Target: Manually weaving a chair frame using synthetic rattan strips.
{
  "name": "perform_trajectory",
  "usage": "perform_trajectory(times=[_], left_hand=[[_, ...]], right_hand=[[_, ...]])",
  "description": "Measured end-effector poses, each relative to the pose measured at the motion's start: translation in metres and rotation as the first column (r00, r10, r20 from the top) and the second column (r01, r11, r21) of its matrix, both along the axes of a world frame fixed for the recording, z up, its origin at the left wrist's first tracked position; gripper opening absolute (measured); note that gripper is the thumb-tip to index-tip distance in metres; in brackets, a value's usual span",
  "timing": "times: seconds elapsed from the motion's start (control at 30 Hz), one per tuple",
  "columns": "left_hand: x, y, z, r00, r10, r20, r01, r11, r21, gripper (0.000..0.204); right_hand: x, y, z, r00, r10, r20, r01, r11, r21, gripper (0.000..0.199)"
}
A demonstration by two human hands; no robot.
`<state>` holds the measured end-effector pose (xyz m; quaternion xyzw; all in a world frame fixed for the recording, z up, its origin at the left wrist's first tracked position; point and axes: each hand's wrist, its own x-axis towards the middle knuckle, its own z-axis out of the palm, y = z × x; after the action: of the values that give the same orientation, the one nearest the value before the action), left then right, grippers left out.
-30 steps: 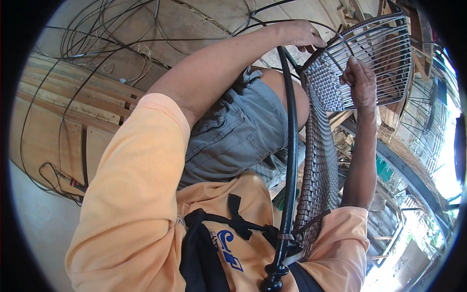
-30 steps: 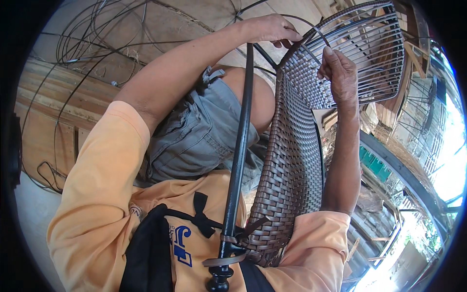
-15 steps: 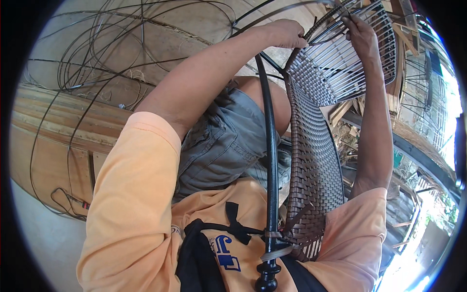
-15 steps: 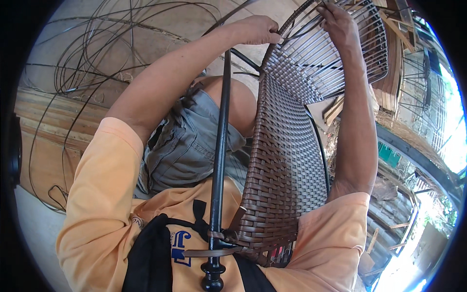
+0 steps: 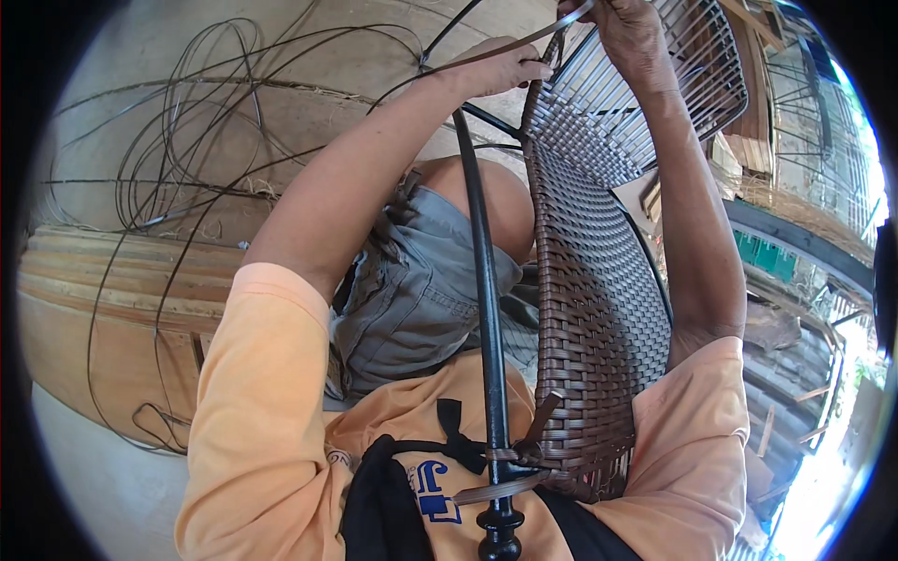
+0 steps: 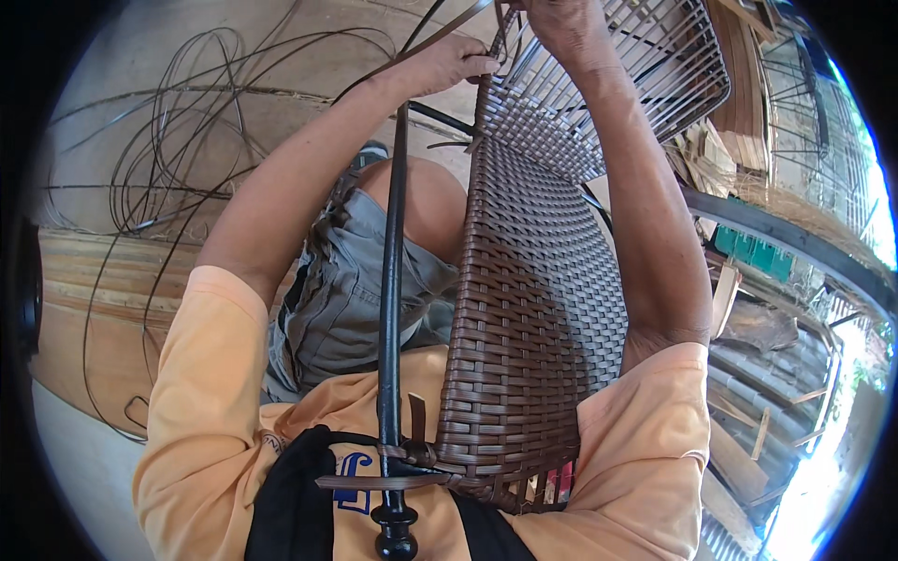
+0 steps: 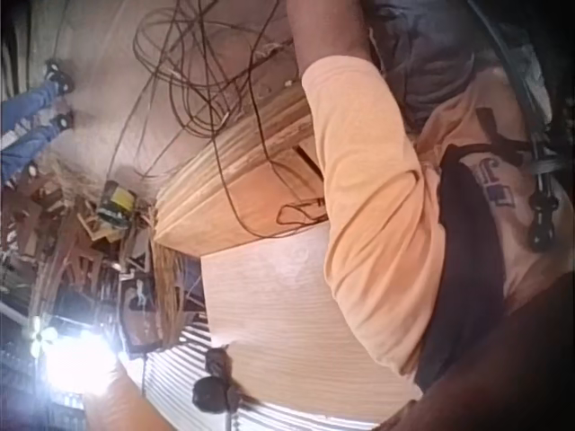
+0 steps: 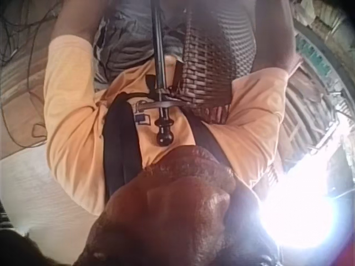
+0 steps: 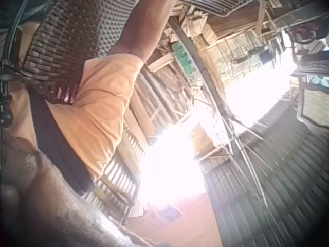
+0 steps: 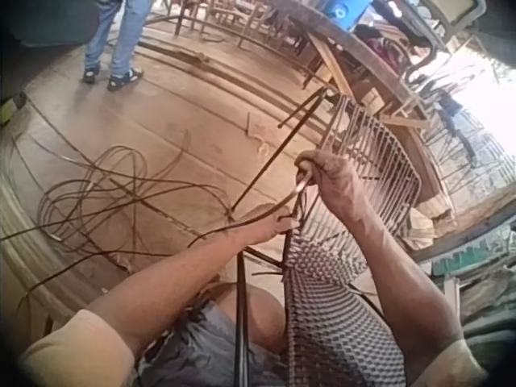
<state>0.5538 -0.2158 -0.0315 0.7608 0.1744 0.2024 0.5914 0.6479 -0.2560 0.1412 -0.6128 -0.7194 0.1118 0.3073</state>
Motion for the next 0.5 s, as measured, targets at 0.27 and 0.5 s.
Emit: perform_trajectory(times=[0.27, 0.5], left_hand=[[-0.006, -0.005, 0.022, 0.997, 0.042, -0.071, -0.034, 0.993, 0.11, 0.037], [-0.009, -0.002, 0.006, 0.998, -0.02, -0.062, 0.019, 1.0, -0.018, 0.036]], right_hand=[[0.035, -0.025, -0.024, 0.934, -0.358, 0.009, 0.35, 0.91, -0.222, 0.022], [0.047, -0.046, -0.019, 0.938, -0.316, 0.143, 0.34, 0.754, -0.561, 0.019]])
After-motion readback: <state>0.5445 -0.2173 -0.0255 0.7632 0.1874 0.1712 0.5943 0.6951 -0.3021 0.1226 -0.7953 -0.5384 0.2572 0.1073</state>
